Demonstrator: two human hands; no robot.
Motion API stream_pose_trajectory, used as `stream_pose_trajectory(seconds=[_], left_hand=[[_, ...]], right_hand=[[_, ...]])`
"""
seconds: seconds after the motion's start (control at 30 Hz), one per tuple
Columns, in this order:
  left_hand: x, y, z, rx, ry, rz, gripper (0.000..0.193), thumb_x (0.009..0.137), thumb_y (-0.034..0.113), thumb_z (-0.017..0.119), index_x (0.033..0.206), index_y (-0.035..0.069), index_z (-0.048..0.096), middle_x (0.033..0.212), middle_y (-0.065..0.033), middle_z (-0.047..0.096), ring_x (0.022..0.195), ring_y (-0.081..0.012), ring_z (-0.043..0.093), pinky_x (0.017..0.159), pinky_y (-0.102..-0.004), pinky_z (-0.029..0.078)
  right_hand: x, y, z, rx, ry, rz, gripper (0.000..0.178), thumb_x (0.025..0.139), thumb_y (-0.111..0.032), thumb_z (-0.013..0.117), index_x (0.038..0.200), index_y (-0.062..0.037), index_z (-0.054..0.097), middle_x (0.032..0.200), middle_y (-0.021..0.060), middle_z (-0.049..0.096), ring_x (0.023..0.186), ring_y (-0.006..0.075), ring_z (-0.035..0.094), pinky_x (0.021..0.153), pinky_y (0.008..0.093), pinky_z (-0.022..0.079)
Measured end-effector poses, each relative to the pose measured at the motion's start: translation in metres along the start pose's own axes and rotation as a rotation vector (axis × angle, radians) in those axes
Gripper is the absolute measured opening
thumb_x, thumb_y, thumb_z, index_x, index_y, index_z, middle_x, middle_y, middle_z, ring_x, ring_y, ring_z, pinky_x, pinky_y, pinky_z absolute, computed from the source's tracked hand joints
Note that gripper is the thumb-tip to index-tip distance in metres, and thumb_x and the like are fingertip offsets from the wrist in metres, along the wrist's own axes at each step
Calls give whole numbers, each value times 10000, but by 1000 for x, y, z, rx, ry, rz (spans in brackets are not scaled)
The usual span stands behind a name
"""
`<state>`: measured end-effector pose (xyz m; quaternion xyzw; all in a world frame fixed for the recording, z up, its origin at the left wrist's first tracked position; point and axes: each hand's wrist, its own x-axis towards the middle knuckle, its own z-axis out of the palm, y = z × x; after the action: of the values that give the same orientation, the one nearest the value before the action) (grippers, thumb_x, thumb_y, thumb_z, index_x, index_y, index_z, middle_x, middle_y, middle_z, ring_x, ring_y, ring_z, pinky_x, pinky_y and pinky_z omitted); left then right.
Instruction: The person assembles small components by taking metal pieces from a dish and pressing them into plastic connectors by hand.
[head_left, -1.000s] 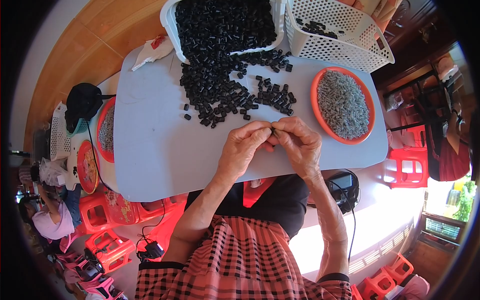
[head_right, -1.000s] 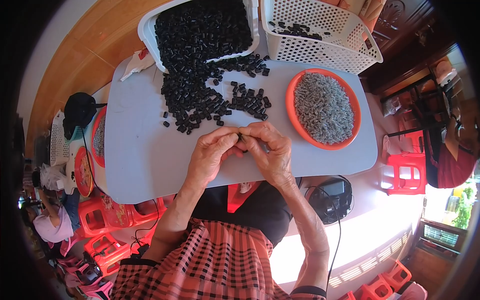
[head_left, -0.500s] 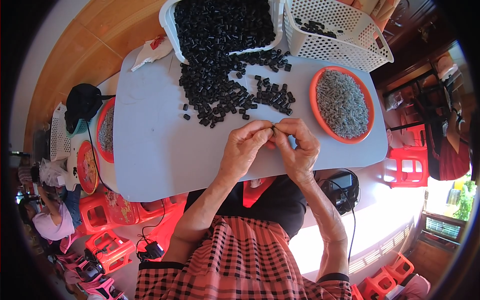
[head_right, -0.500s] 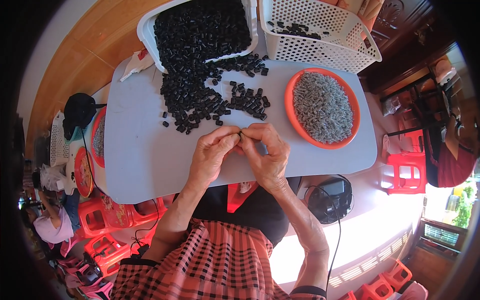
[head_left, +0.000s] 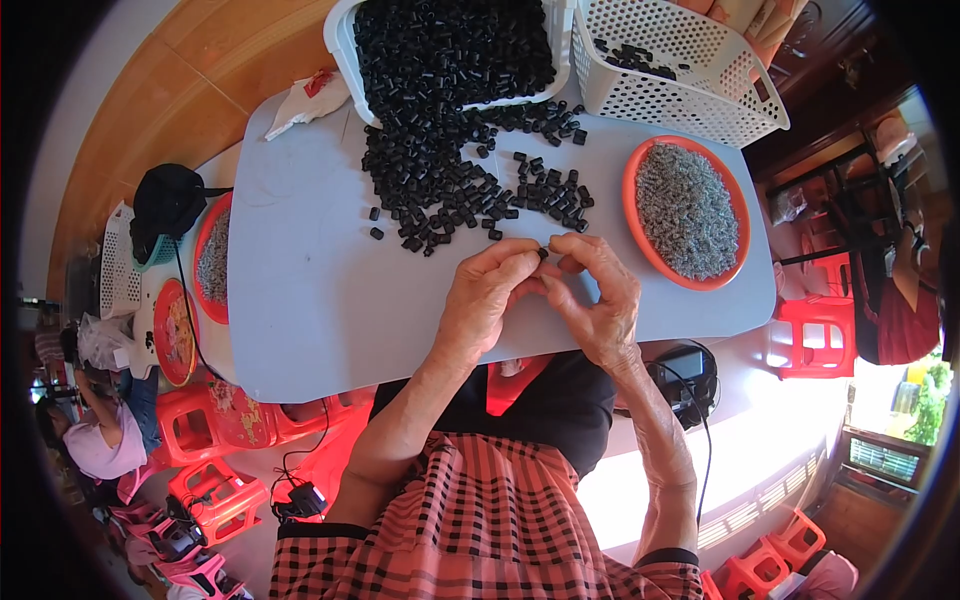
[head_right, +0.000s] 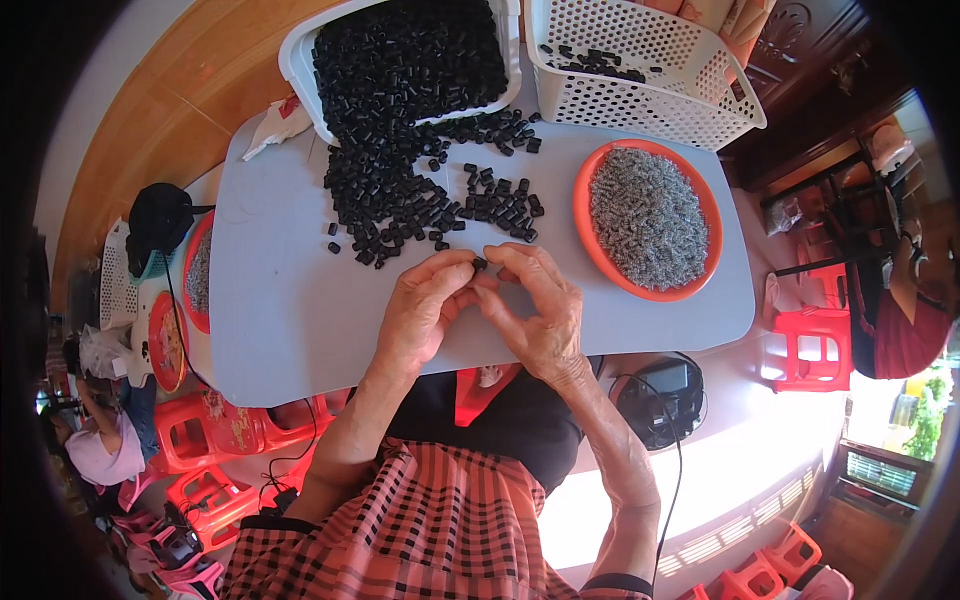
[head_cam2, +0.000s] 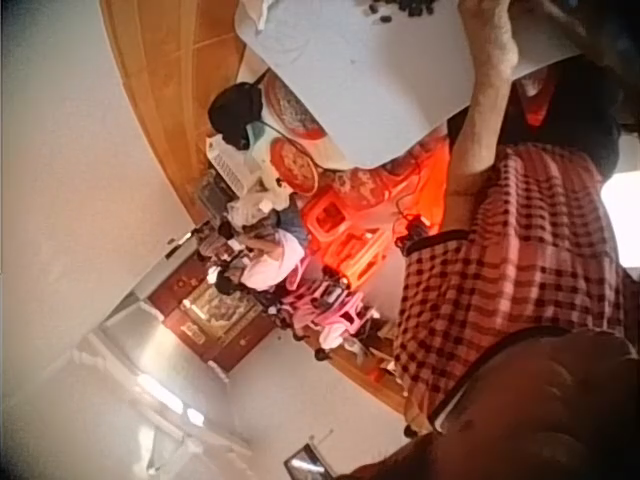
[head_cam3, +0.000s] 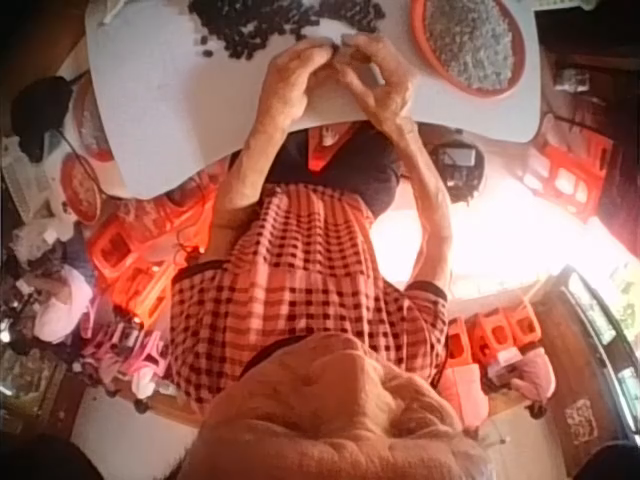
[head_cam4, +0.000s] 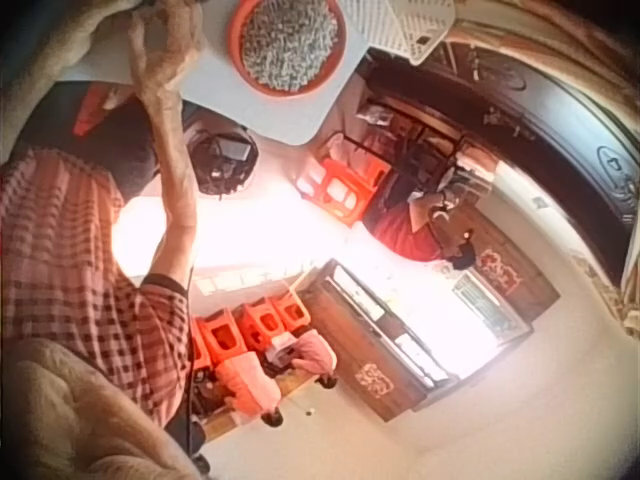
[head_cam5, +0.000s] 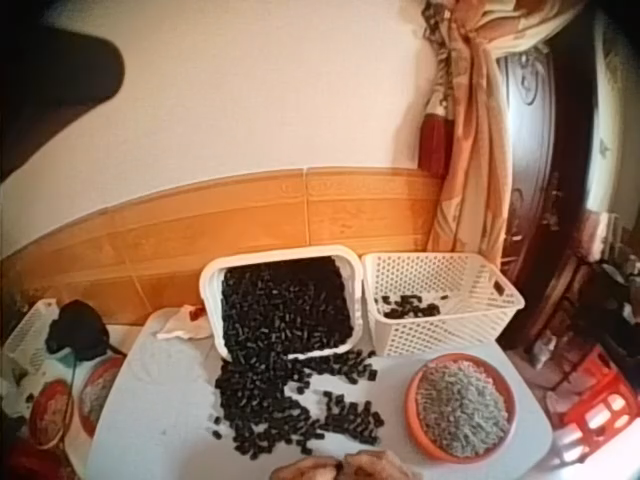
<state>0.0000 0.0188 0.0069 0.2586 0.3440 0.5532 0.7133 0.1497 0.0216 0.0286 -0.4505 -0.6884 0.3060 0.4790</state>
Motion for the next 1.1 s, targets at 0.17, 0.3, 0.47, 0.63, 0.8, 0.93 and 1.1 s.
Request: stream_pose_trajectory(seconds=[0.17, 0.3, 0.47, 0.63, 0.8, 0.93, 1.1], left_hand=[[-1, -5, -4, -33, -30, -33, 195, 927, 99, 555, 1055, -36, 614, 948, -103, 644, 857, -175, 633, 780, -279, 519], [-2, -2, 5, -71, -13, -37, 193, 934, 99, 532, 1050, -31, 614, 949, -94, 642, 882, -158, 622, 782, -267, 512], [-1, -3, -1, -31, 7, -71, 188, 932, 102, 520, 1036, -20, 619, 946, -80, 637, 874, -134, 607, 784, -253, 503], [-1, 5, -1, 28, -47, -123, 214, 939, 118, 511, 1057, -26, 618, 967, -67, 631, 872, -110, 590, 788, -246, 498], [-1, 4, -2, 66, -41, -112, 240, 946, 127, 505, 1092, -33, 611, 979, -56, 627, 874, -99, 584, 781, -235, 492], [0, 1, -4, 91, -18, -89, 245, 950, 130, 505, 1092, -40, 612, 965, -49, 631, 860, -87, 578, 760, -223, 485], [1, 2, 1, 93, -47, -31, 251, 956, 141, 498, 1085, -40, 616, 960, -44, 634, 849, -82, 576, 751, -220, 484]], right_hand=[[3, 4, 5, -229, -28, -166, 446, 681, -35, 726, 1111, -33, 609, 1052, 127, 607, 854, 286, 593, 736, 365, 498], [3, 12, 7, -337, -36, -224, 477, 658, -91, 732, 1112, -27, 600, 1055, 126, 596, 848, 310, 563, 740, 394, 468], [5, 14, 6, -385, -40, -340, 484, 657, -112, 733, 1108, -9, 590, 1044, 131, 592, 833, 308, 562, 726, 394, 459], [4, 17, 8, -363, -55, -328, 468, 673, -119, 728, 1102, 6, 587, 1043, 147, 588, 831, 312, 567, 727, 398, 457], [4, 18, 7, -390, -73, -340, 461, 689, -117, 720, 1111, 13, 585, 1044, 153, 592, 840, 311, 575, 728, 395, 457], [6, 15, 7, -430, -67, -363, 468, 695, -110, 716, 1124, 20, 583, 1042, 157, 596, 845, 309, 584, 730, 395, 458], [5, 17, 8, -444, -24, -395, 457, 696, -104, 716, 1113, 31, 589, 1033, 162, 600, 839, 306, 592, 720, 393, 462]])
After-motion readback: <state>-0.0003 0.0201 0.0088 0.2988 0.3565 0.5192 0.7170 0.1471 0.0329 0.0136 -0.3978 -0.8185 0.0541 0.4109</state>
